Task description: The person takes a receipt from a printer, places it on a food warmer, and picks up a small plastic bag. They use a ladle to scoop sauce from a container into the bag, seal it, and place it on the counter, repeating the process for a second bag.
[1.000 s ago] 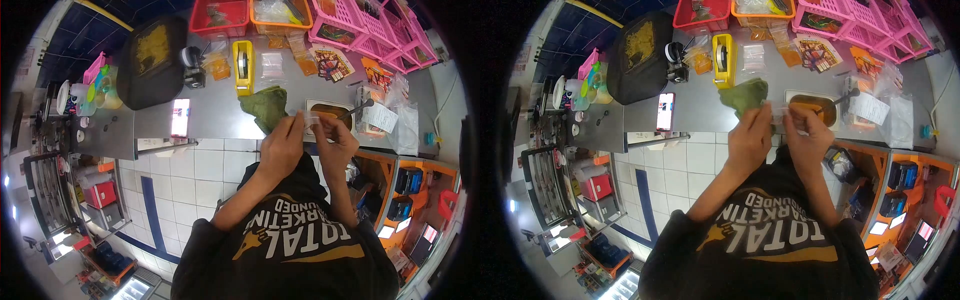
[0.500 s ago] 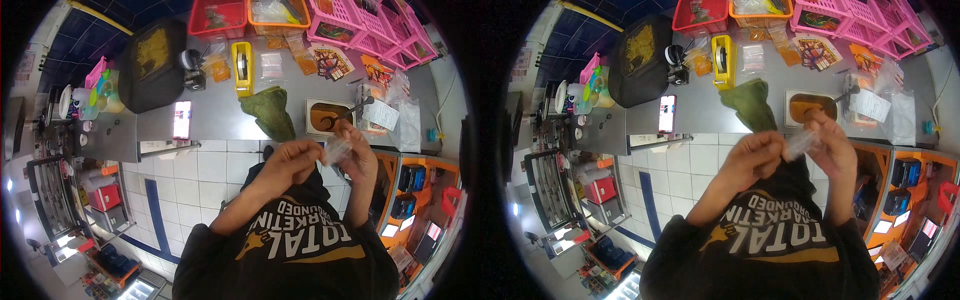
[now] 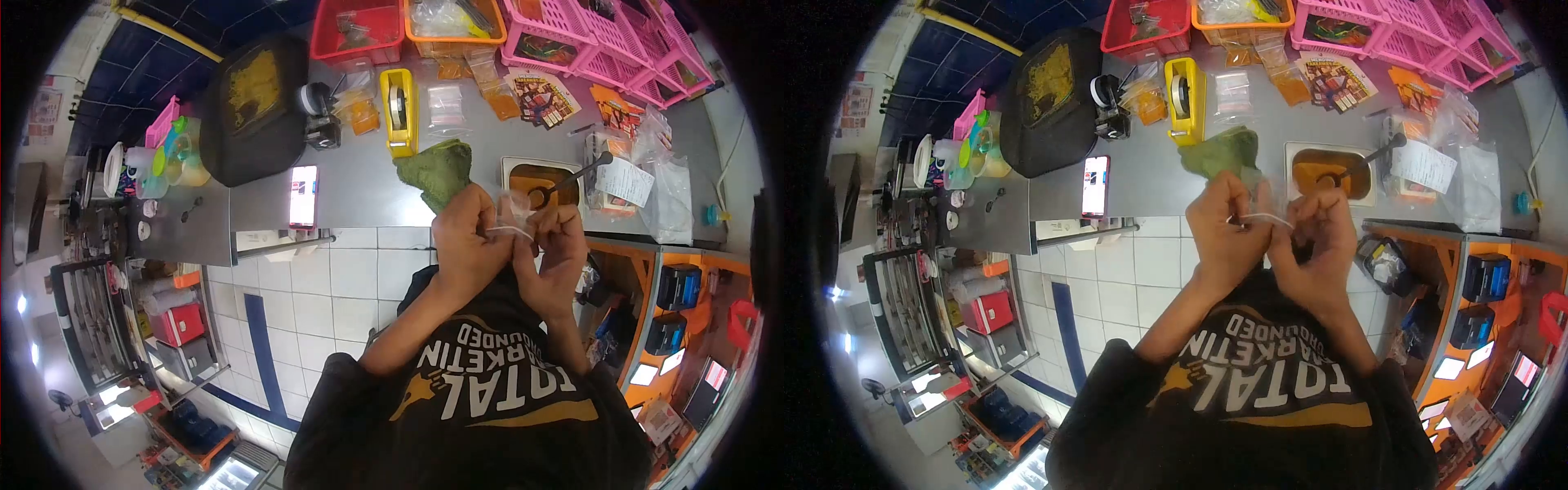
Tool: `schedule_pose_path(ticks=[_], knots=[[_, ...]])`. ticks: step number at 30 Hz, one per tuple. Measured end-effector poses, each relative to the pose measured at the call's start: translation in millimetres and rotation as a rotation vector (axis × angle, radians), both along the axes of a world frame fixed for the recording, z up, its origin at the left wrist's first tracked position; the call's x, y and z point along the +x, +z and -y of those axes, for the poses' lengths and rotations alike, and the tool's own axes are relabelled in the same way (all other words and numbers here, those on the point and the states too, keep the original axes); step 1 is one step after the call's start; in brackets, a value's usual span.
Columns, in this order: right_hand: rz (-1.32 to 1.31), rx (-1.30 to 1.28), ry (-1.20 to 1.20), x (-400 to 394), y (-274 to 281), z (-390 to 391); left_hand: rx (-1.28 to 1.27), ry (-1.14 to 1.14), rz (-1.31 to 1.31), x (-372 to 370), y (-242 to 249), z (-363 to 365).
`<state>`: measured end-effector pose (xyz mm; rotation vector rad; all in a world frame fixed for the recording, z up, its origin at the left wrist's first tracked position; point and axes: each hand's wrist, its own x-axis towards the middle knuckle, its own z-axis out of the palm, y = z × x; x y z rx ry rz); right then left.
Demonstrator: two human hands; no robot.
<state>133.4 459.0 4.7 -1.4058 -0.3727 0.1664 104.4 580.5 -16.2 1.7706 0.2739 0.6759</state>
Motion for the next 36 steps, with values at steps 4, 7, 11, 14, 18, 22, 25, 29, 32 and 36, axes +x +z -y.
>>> schedule_pose_path(ticks=[4, 7, 11, 14, 18, 22, 25, 29, 32, 36], knots=[[0.224, -0.293, -0.265, 22.4, -20.8, -1.3, 0.241, 0.113, 0.092, 6.2, -4.4, 11.0], [0.271, -0.356, -0.382, 34.2, -14.3, -9.0, 0.289, 0.085, 0.158, 6.0, -15.5, 20.4], [0.438, -0.452, -0.432, 40.0, -16.3, -9.6, 0.319, 0.122, 0.236, 7.8, -11.5, 14.6], [0.457, -0.564, -0.294, 25.2, -13.5, -9.0, 0.262, 0.193, 0.155, 3.3, -13.4, 17.7], [0.322, -0.549, -0.257, 35.9, -29.6, 0.0, 0.459, 0.057, 0.121, 0.8, -14.9, 4.4], [-0.298, -0.142, 0.089, 43.3, -31.0, 19.8, 0.648, -0.152, 0.278, 0.3, -6.6, -7.6], [-0.124, -0.221, 0.153, 37.4, -47.4, 27.3, 0.824, -0.308, 0.269, 5.8, -18.0, -15.0], [-0.492, -0.38, 0.233, 31.1, -66.1, 44.6, 0.886, -0.387, 0.243, 9.4, -27.7, -17.1], [-0.447, -0.333, 0.212, 25.5, -53.1, 46.9, 0.856, -0.39, 0.254, 10.2, -34.4, -12.9], [-0.465, -0.341, 0.264, 29.1, -59.1, 60.2, 0.842, -0.395, 0.252, 12.0, -38.7, -1.5]])
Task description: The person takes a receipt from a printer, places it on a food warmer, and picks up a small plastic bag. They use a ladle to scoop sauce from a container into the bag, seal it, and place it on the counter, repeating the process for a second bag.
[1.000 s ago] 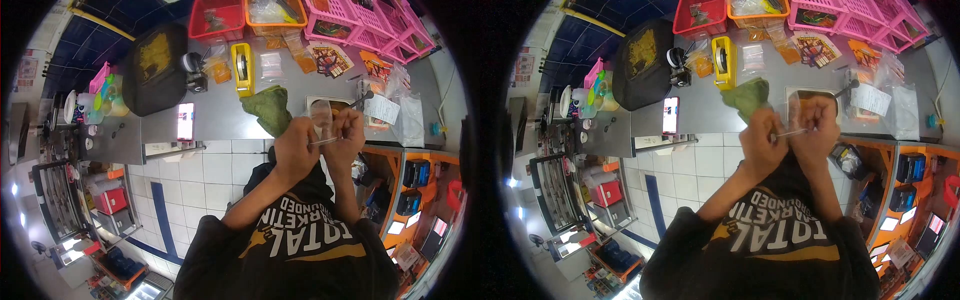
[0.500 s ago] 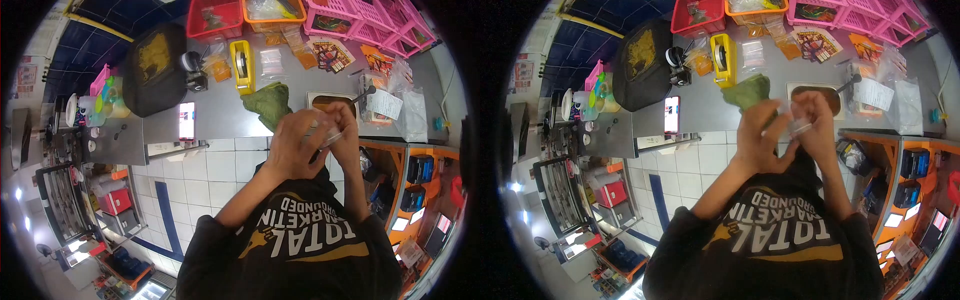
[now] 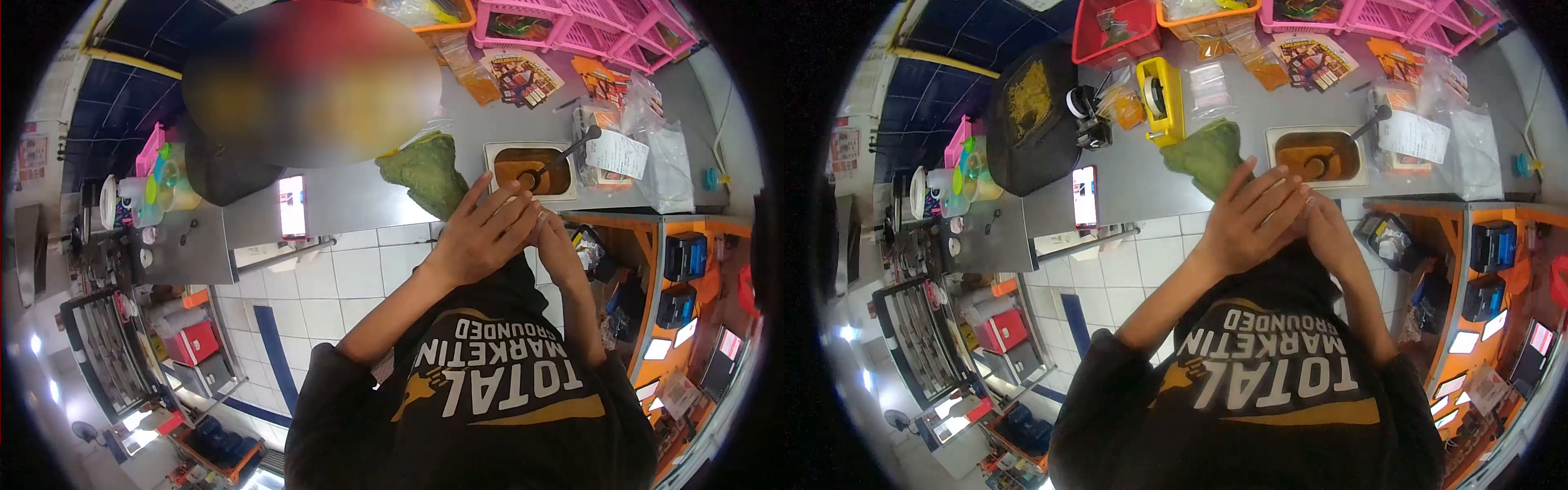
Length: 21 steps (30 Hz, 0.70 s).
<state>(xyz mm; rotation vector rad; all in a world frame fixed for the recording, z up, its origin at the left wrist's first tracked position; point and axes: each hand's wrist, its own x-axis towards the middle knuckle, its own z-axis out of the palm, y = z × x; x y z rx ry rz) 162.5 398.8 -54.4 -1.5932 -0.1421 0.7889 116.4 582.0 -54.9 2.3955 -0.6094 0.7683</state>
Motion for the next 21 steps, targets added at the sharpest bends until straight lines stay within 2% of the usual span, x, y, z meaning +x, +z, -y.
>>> schedule_pose_path(ticks=[4, 6, 7, 8, 10, 11, 12, 13, 15, 19, 21], knots=[[0.064, -0.142, 0.016, 0.6, 8.0, 5.5, -0.034, 0.046, -0.019, 1.2, -3.1, 4.4], [0.124, -0.071, -0.098, 8.6, 14.2, 14.0, -0.066, 0.055, -0.033, 0.3, -6.8, 0.8], [0.196, -0.125, -0.244, 16.7, 3.0, 25.2, -0.095, 0.117, -0.051, 0.4, -10.0, -5.7], [0.408, -0.351, -0.342, 30.0, 5.4, 32.2, -0.134, 0.165, -0.073, 1.1, -14.0, -9.0], [0.734, -0.569, -0.582, 64.3, -35.9, 61.5, -0.168, 0.254, -0.096, -2.2, -22.2, -14.0], [0.7, -0.599, -0.636, 77.0, -34.4, 62.0, -0.184, 0.271, -0.117, -3.5, -25.3, -16.4], [0.713, -0.656, -0.586, 91.1, -32.8, 62.2, -0.192, 0.294, -0.14, -5.2, -27.6, -18.0], [0.64, -0.653, -0.563, 108.6, -53.4, 67.9, -0.208, 0.257, -0.14, -6.4, -29.3, -17.8], [0.746, -0.549, -0.639, 133.9, -88.0, 60.7, -0.242, 0.302, -0.172, -8.8, -31.0, -18.7], [0.544, -0.609, -0.557, 146.3, -75.2, 54.7, -0.231, 0.318, -0.198, -11.3, -31.3, -17.0], [0.594, -0.424, -0.519, 139.8, -74.3, 56.4, -0.228, 0.325, -0.212, -12.9, -31.7, -18.5]])
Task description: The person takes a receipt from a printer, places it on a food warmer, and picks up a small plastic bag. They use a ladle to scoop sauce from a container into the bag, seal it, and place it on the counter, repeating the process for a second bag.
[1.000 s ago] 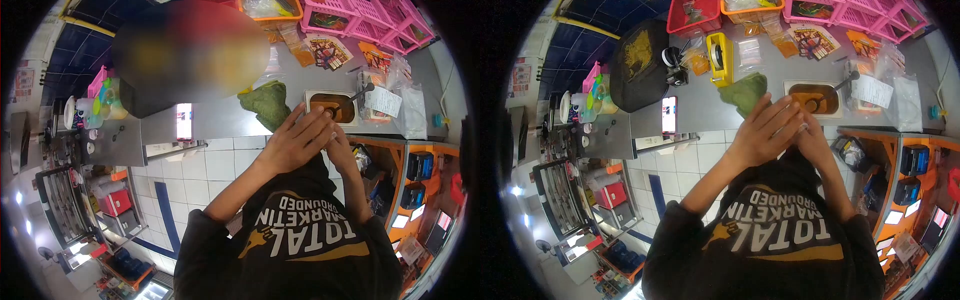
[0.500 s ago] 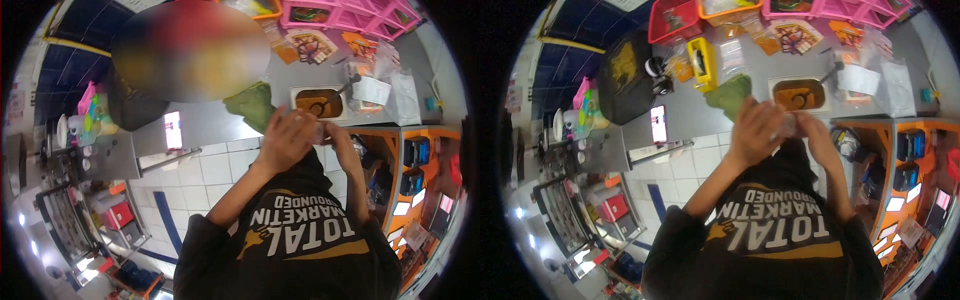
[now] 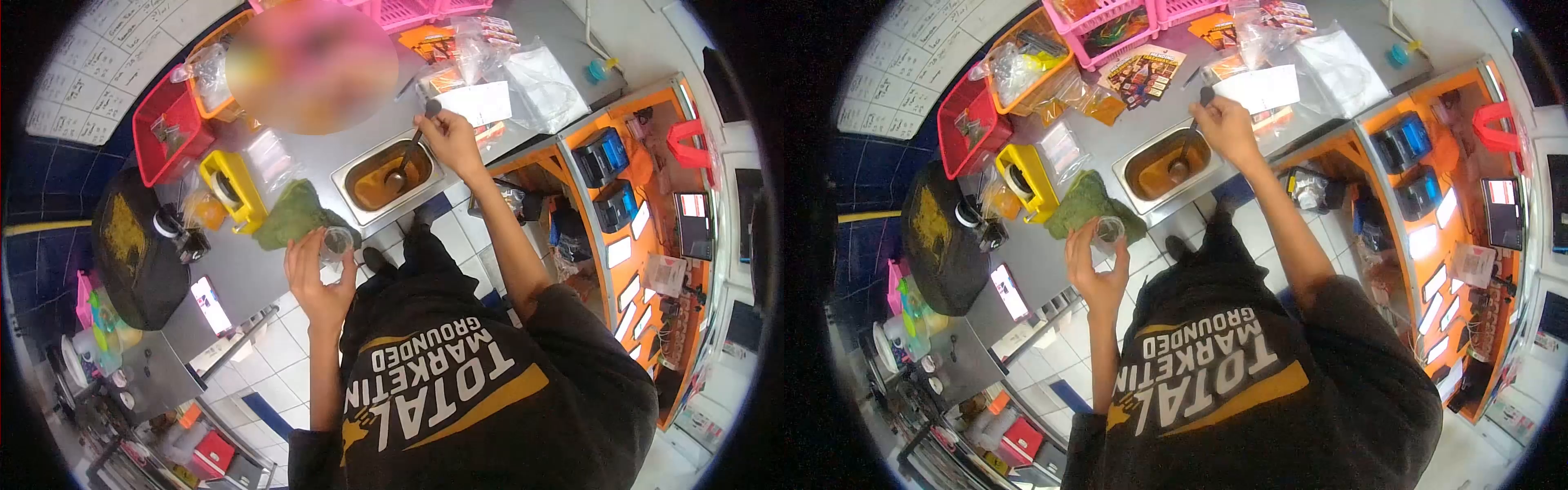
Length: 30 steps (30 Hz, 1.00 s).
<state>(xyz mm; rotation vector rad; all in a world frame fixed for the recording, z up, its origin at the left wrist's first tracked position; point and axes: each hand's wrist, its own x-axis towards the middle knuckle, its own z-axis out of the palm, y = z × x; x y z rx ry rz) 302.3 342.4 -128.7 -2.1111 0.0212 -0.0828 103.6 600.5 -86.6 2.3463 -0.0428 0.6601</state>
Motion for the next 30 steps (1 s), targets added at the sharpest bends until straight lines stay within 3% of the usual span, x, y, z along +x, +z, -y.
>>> schedule_pose_path(ticks=[4, 6, 7, 11, 17, 19, 21, 30], knots=[[0.083, -0.076, 0.12, -61.1, 40.4, 10.8, -0.008, 0.031, -0.039, -3.5, -8.7, -4.9], [0.332, -0.015, 0.177, -84.7, 56.6, 12.3, -0.016, 0.036, -0.044, -3.8, -14.3, -4.8], [0.327, -0.016, 0.173, -91.1, 53.6, 14.3, -0.019, 0.04, -0.05, -4.7, -16.5, -4.8], [0.238, 0.01, 0.18, -104.8, 24.8, 18.8, -0.047, 0.007, -0.08, -3.0, -20.5, -1.7], [-0.095, 0.503, 0.078, -110.0, -7.9, 1.5, -0.09, -0.016, -0.074, 3.8, -22.0, 0.3], [-0.135, 0.528, 0.077, -110.0, -17.8, 1.2, -0.133, -0.001, -0.075, 4.9, -21.4, 0.4], [-0.243, 0.706, 0.006, -111.0, -17.3, -0.4, -0.155, 0.009, -0.079, 6.1, -22.0, 0.3], [-0.404, 0.953, -0.22, -113.4, -13.5, 27.1, -0.464, -0.038, -0.166, 26.1, -39.6, 2.5]])
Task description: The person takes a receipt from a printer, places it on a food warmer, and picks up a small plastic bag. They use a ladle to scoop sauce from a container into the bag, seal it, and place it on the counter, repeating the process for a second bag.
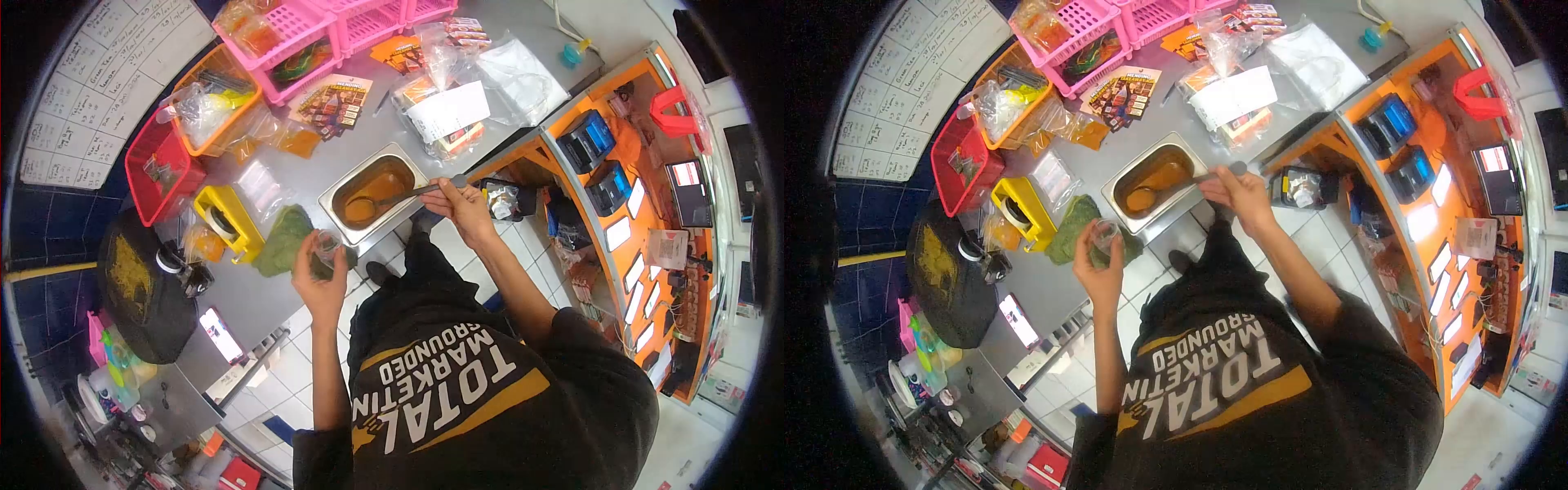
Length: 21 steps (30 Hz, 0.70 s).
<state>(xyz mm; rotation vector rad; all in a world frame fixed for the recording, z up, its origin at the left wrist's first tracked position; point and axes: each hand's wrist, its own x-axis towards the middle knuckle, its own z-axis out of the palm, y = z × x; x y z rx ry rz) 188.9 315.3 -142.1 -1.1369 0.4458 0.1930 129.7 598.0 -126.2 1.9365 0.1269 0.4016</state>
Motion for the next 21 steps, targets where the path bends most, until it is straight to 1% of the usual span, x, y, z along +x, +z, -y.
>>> schedule_pose_path(ticks=[5, 7, 11, 14, 16, 17, 19, 21], knots=[[0.014, 0.008, -0.029, 0.6, 23.6, 15.6, -0.005, -0.03, 0.045, 20.5, -3.2, 7.1], [0.035, 0.041, -0.089, 3.3, 37.8, 18.7, 0.056, -0.045, 0.127, 30.5, -0.9, 10.8], [0.122, 0.039, -0.101, 7.3, 69.1, 23.2, 0.097, -0.065, 0.191, 48.8, 3.8, 21.8], [0.166, -0.007, -0.105, 8.1, 92.7, 19.2, 0.08, -0.068, 0.19, 58.7, 2.9, 30.6], [0.19, -0.031, -0.105, 7.4, 105.2, 15.7, -0.001, -0.108, 0.189, 63.8, 4.6, 35.9], [0.217, -0.045, -0.101, 7.0, 110.1, 14.1, -0.004, -0.106, 0.19, 64.9, 7.7, 39.2], [0.245, -0.061, -0.094, 6.5, 119.4, 11.4, -0.089, -0.097, 0.161, 66.8, 14.5, 45.5], [0.303, -0.162, -0.085, 4.9, 127.0, 8.6, -0.093, -0.089, 0.148, 68.0, 20.4, 49.1]])
